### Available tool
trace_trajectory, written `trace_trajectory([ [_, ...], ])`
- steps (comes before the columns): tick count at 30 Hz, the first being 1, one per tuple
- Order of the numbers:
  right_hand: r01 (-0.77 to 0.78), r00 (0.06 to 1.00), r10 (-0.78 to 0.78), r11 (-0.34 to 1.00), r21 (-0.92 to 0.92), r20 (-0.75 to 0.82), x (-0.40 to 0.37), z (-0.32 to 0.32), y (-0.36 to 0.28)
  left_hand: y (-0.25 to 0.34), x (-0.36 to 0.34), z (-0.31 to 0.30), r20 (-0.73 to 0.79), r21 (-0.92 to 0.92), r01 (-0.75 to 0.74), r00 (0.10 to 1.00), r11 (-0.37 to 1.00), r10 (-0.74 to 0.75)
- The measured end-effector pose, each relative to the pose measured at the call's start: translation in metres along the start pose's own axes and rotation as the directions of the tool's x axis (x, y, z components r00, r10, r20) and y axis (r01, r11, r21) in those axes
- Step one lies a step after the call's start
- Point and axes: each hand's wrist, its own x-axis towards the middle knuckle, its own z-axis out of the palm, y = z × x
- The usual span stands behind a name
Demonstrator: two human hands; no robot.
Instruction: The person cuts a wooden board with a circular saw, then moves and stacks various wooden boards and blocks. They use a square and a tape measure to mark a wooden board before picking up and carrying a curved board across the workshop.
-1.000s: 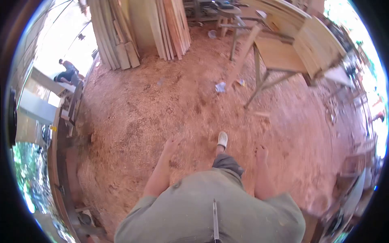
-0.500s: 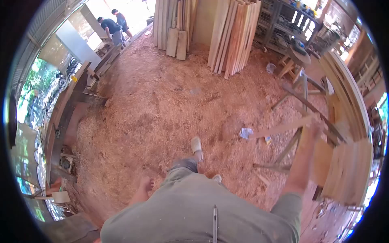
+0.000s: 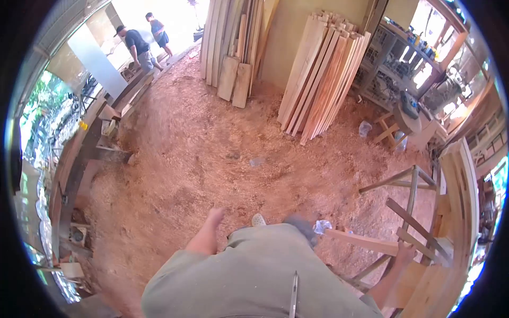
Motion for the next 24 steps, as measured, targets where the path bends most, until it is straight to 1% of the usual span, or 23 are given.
trace_trajectory([
  [1,-0.152,0.987,0.155,0.987,-0.050,0.049,-0.019,-0.009,-0.033,0.032,0.034,0.012,0.024,0.064,-0.094,0.995,0.994,0.092],
  [2,-0.168,0.984,0.171,0.984,-0.058,0.057,-0.032,-0.002,-0.050,0.061,0.064,0.027,0.047,0.131,-0.260,0.965,0.957,0.256],
  [3,-0.102,0.992,0.109,0.989,-0.103,0.064,-0.040,0.005,-0.064,0.084,0.104,0.046,-0.010,0.072,-0.312,0.950,0.947,0.313],
  [4,-0.042,0.996,0.054,0.987,-0.154,0.074,-0.049,0.011,-0.074,0.154,0.062,0.038,-0.037,0.098,-0.338,0.939,0.936,0.343],
  [5,0.084,0.994,-0.076,0.992,-0.093,0.085,-0.056,0.022,-0.083,0.203,0.046,0.035,0.029,0.026,-0.348,0.937,0.937,0.347],
  [6,0.207,0.975,-0.204,0.978,-0.033,0.084,-0.059,0.032,-0.097,0.236,0.049,0.041,0.098,-0.049,-0.348,0.931,0.936,0.351],
  [7,0.256,0.964,-0.258,0.966,0.036,0.064,-0.061,0.038,-0.128,0.258,0.065,0.050,0.128,-0.032,-0.344,0.930,0.938,0.346],
  [8,0.304,0.950,-0.310,0.946,0.109,0.041,-0.064,0.046,-0.163,0.277,0.081,0.055,0.138,0.001,-0.375,0.918,0.927,0.371],
  [9,0.335,0.935,-0.345,0.936,0.112,0.088,-0.061,0.055,-0.200,0.294,0.099,0.058,0.145,0.032,-0.409,0.905,0.912,0.400],
  [10,0.372,0.913,-0.386,0.921,0.119,0.131,-0.052,0.064,-0.240,0.309,0.114,0.060,0.160,0.041,-0.411,0.902,0.911,0.400],
  [12,0.385,0.902,-0.404,0.913,0.136,0.154,-0.030,0.080,-0.320,0.341,0.137,0.054,0.212,0.206,-0.417,0.902,0.885,0.376],
  [13,0.412,0.886,-0.436,0.897,0.161,0.158,-0.018,0.086,-0.354,0.357,0.146,0.054,0.208,0.221,-0.419,0.903,0.881,0.377],
  [14,0.439,0.870,-0.469,0.878,0.191,0.155,-0.002,0.089,-0.392,0.378,0.153,0.058,0.284,0.310,-0.470,0.875,0.826,0.391],
  [15,0.426,0.872,-0.459,0.883,0.198,0.169,0.008,0.084,-0.430,0.392,0.155,0.063,0.364,0.395,-0.511,0.850,0.763,0.381],
  [16,0.444,0.841,-0.501,0.854,0.270,0.204,0.016,0.074,-0.469,0.421,0.136,0.068,0.467,0.393,-0.588,0.790,0.707,0.397],
  [17,0.457,0.808,-0.545,0.820,0.344,0.225,0.022,0.067,-0.504,0.464,0.105,0.076,0.565,0.373,-0.665,0.716,0.646,0.410],
  [18,0.451,0.811,-0.540,0.823,0.346,0.225,0.028,0.059,-0.536,0.509,0.073,0.081,0.675,0.296,-0.751,0.602,0.590,0.427],
  [19,0.483,0.759,-0.605,0.771,0.415,0.240,0.031,0.052,-0.565,0.543,0.054,0.093,0.769,0.204,-0.819,0.473,0.536,0.429],
  [20,0.509,0.701,-0.667,0.715,0.479,0.251,0.032,0.049,-0.590,0.558,0.055,0.116,0.787,0.106,-0.904,0.331,0.415,0.520],
  [21,0.505,0.705,-0.660,0.724,0.469,0.260,0.032,0.051,-0.612,0.572,0.057,0.138,0.789,0.002,-0.959,0.175,0.283,0.589],
  [23,0.510,0.659,-0.724,0.629,0.587,0.203,0.035,0.055,-0.652,0.615,0.042,0.168,0.765,-0.269,-0.951,-0.114,0.153,0.634],
  [24,0.509,0.669,-0.716,0.637,0.579,0.199,0.037,0.056,-0.673,0.631,0.035,0.180,0.767,-0.281,-0.948,-0.129,0.148,0.629],
])
